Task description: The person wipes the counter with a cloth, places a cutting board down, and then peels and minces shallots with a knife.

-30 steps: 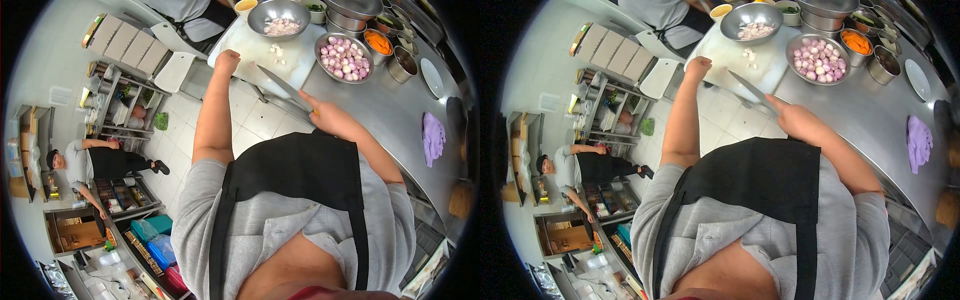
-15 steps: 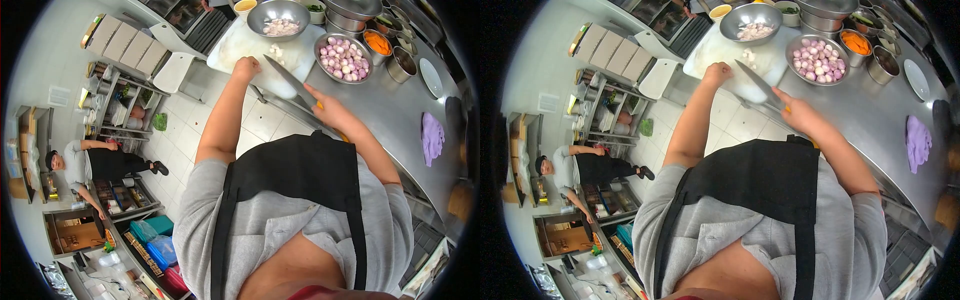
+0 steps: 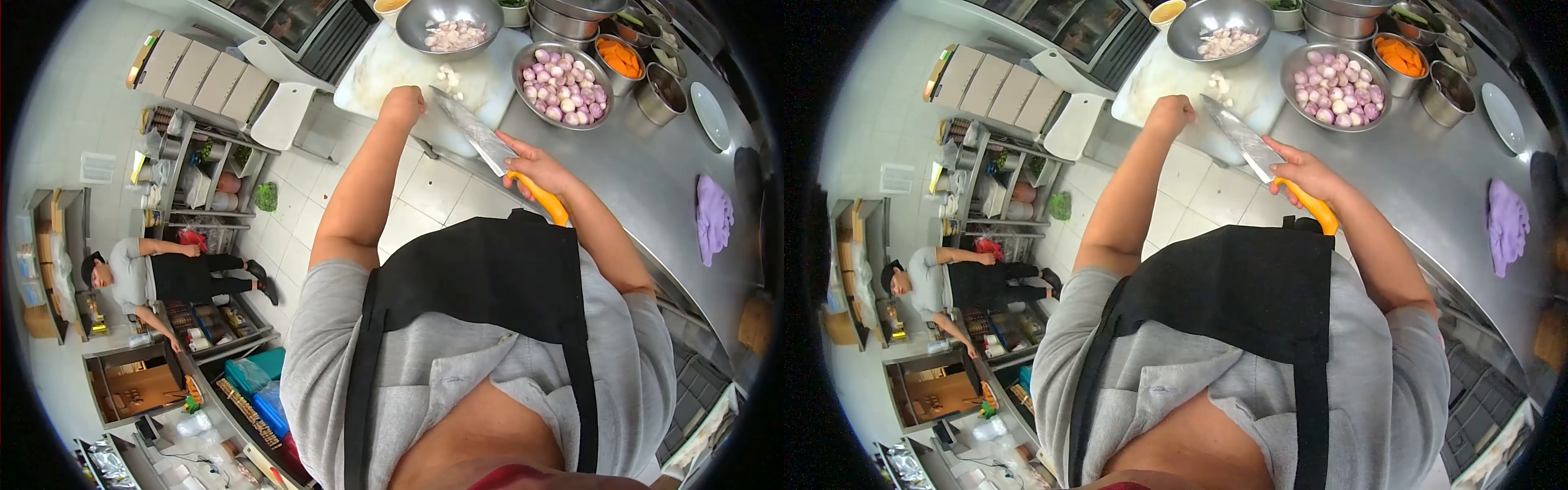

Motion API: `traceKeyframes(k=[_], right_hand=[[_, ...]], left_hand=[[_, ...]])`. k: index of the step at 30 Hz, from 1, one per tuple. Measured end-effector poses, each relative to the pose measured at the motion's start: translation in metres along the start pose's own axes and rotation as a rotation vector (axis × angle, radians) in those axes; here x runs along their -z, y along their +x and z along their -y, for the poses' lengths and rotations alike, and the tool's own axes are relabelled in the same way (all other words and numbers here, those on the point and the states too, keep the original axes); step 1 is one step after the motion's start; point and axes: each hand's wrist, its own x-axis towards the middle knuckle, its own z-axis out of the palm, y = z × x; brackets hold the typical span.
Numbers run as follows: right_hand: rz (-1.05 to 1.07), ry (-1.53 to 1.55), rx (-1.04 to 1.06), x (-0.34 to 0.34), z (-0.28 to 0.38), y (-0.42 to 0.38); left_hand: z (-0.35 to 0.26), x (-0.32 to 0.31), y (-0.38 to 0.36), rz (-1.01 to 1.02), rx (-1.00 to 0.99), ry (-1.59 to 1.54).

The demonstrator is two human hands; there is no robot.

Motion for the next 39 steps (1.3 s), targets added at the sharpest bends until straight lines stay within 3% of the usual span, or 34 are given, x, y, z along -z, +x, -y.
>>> traceKeyframes(k=[5, 18, 39], right_hand=[[0.062, 0.051, 0.003, 0.007, -0.006, 0.008], [0.079, -0.065, -0.03, 0.006, 0.003, 0.02], [0.075, -0.149, -0.111, 0.001, 0.008, 0.015]], left_hand=[[0.003, -0.004, -0.001, -0.064, -0.049, 0.028], [-0.001, 0.011, 0.001, 0.037, -0.071, 0.003], [0.001, 0.003, -0.008, -0.1, -0.096, -0.047]])
